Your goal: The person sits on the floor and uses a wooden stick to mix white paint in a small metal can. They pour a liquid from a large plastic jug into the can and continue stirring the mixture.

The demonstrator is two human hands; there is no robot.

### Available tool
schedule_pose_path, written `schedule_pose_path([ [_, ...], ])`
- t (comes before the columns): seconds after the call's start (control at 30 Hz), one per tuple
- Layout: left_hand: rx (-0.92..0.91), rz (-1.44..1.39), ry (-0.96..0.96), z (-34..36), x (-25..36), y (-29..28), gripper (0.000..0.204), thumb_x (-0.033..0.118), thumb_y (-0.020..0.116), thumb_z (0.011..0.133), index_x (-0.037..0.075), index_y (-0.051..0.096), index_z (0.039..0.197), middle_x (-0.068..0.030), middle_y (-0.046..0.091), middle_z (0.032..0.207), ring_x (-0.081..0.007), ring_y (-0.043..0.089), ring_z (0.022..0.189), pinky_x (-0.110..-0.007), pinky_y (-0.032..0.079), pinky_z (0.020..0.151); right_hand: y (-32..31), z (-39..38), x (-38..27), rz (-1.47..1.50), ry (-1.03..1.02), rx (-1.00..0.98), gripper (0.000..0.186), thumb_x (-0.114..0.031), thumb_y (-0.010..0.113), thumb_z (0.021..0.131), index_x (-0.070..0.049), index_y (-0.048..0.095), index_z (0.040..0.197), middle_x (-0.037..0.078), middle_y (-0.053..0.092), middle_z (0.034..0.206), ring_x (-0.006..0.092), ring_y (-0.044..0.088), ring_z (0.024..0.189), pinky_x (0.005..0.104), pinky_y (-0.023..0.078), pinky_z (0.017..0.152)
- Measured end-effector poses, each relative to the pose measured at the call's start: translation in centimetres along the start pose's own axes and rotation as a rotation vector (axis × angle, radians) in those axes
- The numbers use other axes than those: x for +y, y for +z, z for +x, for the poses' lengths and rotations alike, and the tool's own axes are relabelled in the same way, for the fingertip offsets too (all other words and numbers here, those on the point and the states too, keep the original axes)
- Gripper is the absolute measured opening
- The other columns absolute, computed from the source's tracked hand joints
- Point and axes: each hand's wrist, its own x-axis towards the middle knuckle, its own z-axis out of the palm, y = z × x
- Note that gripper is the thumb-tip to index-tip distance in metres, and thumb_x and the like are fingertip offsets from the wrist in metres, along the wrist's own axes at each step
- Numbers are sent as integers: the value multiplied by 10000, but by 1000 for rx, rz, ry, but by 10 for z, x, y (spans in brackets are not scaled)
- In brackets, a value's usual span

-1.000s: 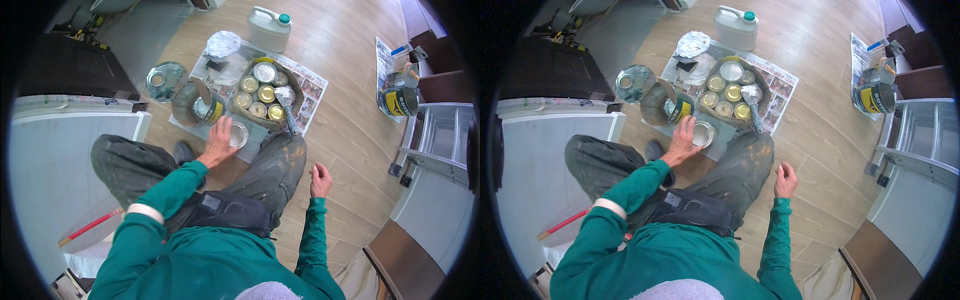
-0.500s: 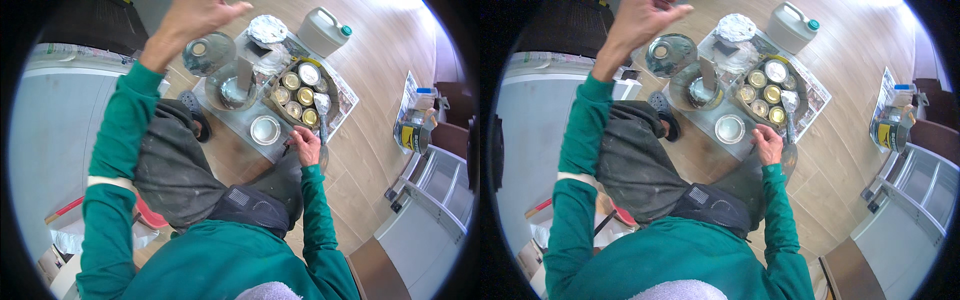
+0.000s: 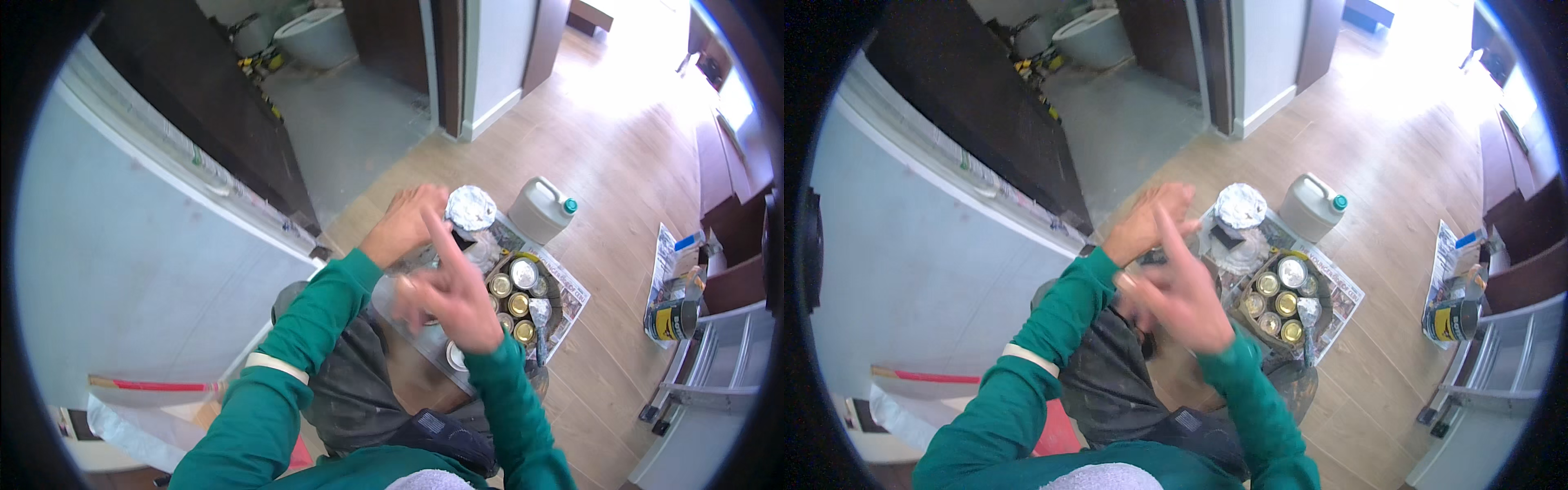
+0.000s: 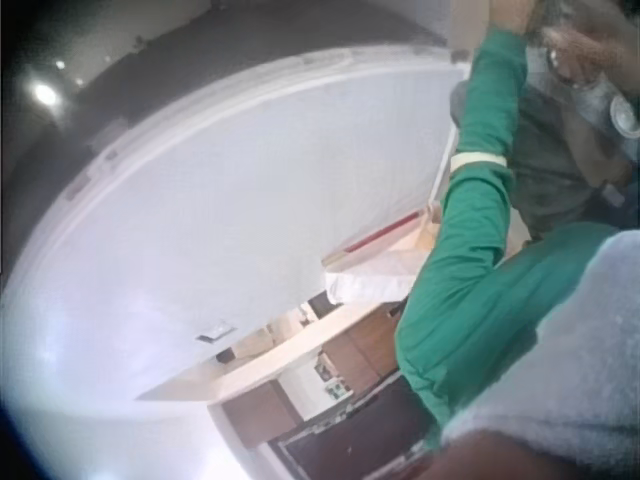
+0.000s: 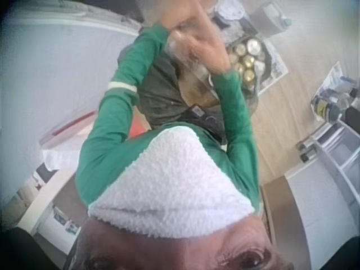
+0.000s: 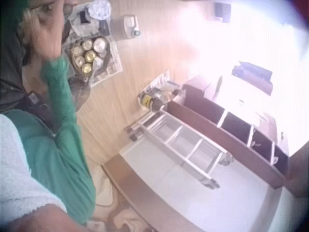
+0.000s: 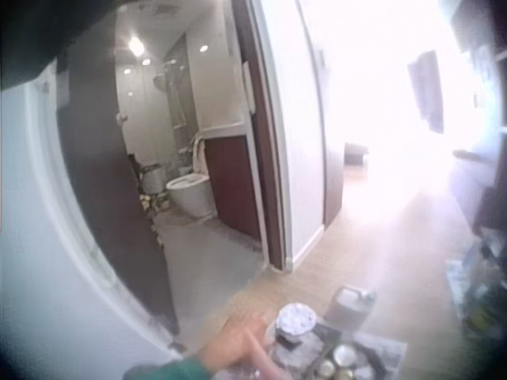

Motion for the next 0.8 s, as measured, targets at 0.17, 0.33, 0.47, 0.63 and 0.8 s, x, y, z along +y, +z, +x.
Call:
schedule_pose_path([
  [0.17,-47,58,3,-4,3,-3,600,401,565,1012,77,427,1498,-179,502,1442,-307,436,1406,-441,320,1175,31,101,-112,-81,-98,119,1058,-156,698,920,110,-101,1561,149,688,729,157,570,478,278,469,461],
  [0.33,-135,-290,-239,0,17,-26,565,342,640,957,53,488,1419,-196,542,1406,-328,511,1311,-436,417,1092,19,64,-86,-119,-144,188,829,-143,673,928,73,186,1563,122,691,727,136,596,515,277,473,474],
  [0.47,-259,431,-151,17,14,-27,461,323,764,831,-29,667,1113,-228,705,1033,-373,690,963,-436,542,857,-28,-30,28,-94,-22,151,449,-169,686,946,31,594,1338,83,717,804,126,650,603,273,527,536],
  [0.63,-83,410,-51,4,8,-27,530,319,821,769,-53,661,1110,-243,686,878,-387,691,795,-442,540,724,-107,-120,153,-216,428,757,354,-187,699,960,2,662,1258,94,746,918,108,658,644,226,503,569],
  [0.8,-38,418,15,-12,0,-40,526,310,821,765,-65,654,1094,-217,650,796,-364,658,725,-428,516,680,-149,-176,206,-211,551,900,339,-174,694,956,27,668,1227,114,746,931,129,676,650,245,526,576],
])
